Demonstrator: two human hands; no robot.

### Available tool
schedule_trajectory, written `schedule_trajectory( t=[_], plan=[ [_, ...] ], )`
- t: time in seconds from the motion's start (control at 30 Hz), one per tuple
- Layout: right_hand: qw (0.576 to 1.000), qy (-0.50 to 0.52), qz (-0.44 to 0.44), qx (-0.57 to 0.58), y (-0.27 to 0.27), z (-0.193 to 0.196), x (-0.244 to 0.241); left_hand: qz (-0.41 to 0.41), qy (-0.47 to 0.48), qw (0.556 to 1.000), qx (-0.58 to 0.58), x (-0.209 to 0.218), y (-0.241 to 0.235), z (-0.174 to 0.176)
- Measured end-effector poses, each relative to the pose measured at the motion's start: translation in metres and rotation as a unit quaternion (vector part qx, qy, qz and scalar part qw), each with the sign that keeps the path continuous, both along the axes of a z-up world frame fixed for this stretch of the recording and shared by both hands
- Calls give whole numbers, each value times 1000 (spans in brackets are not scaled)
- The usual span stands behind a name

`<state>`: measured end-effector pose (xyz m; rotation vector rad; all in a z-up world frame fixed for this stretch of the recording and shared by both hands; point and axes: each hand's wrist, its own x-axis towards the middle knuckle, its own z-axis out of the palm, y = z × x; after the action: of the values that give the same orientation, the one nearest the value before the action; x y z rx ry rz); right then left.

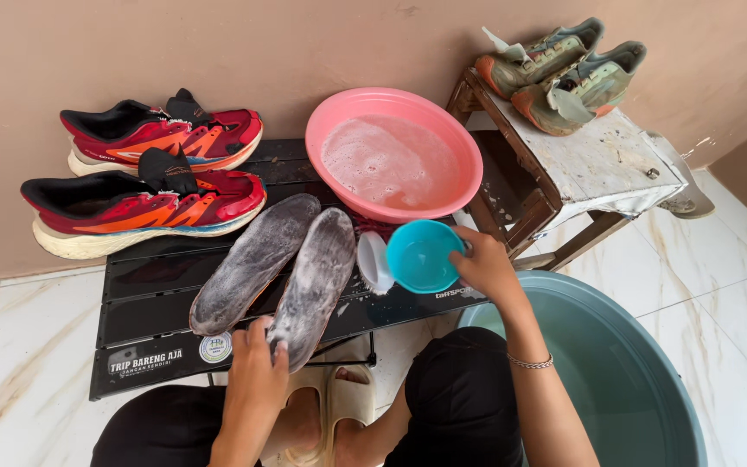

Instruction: The person scrubs the soles of a pair of dark shoes with a brush and soapy water. They then remove the red shoelaces and scrub them in a small blue bowl of water.

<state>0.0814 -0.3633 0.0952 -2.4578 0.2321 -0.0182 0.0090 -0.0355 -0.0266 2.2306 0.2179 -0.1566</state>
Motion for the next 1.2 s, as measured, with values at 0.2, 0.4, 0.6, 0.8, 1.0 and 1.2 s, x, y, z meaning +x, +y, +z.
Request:
schedule_trajectory(
  t=[0.2, 0.4, 0.6, 0.8, 1.0, 1.2],
  plan=[
    [917, -203, 76, -334, 78, -37, -2, -10, -38, 999, -11, 11, -7, -30],
    [772, -453, 100, -434, 97, -46, 10, -3, 15, 998, -55, 12, 3, -27],
    [846, -434, 0, -309, 24, -10, -33, -17, -74, 997, 16, 17, 15, -69],
    [866, -353, -204, -290, -102, -49, -99, -22, -139, 983, 120, 28, 37, -137],
    [798, -134, -283, -515, -188, -176, -151, 3, -190, 982, -4, 61, 67, -235],
    [884, 52, -230, -403, -185, -269, -178, -38, -186, 982, 6, 73, 31, -226]
  ],
)
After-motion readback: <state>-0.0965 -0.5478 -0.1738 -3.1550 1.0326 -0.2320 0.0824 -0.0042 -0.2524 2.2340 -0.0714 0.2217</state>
